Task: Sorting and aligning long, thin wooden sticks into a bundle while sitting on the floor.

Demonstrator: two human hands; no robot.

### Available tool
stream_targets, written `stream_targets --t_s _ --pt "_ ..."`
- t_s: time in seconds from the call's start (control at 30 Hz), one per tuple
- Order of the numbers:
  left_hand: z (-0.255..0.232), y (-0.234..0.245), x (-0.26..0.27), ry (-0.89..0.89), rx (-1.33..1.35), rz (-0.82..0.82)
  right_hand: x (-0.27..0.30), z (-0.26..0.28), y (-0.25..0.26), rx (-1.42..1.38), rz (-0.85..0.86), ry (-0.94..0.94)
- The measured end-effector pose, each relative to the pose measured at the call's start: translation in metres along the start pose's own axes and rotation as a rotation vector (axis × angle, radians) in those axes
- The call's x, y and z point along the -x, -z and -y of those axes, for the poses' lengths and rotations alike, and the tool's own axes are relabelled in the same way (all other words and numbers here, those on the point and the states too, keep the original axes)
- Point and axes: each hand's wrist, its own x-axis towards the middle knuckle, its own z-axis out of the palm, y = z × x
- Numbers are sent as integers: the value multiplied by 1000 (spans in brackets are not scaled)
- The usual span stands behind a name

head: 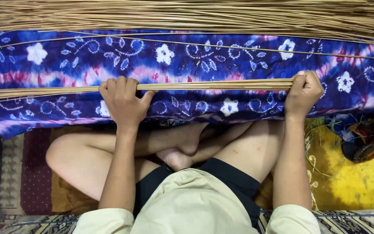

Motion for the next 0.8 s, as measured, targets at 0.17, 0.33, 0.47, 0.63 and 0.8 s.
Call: stream_targets --t_s 0.17,0.33,0.47,0.63,0.8 --pt "2 -1 1 -6 4 34 0 5 6 -97 24 -93" --pt "4 0 2 -19 -20 103 5 -15 0 11 33 -84" --pt "5 -2 -1 -106 -54 95 2 -11 1 15 25 -81" --pt "8 2 -7 -164 -90 125 0 -9 7 -61 19 -76" --pt "27 1 -8 -361 -214 78 1 -6 15 -432 68 -223"
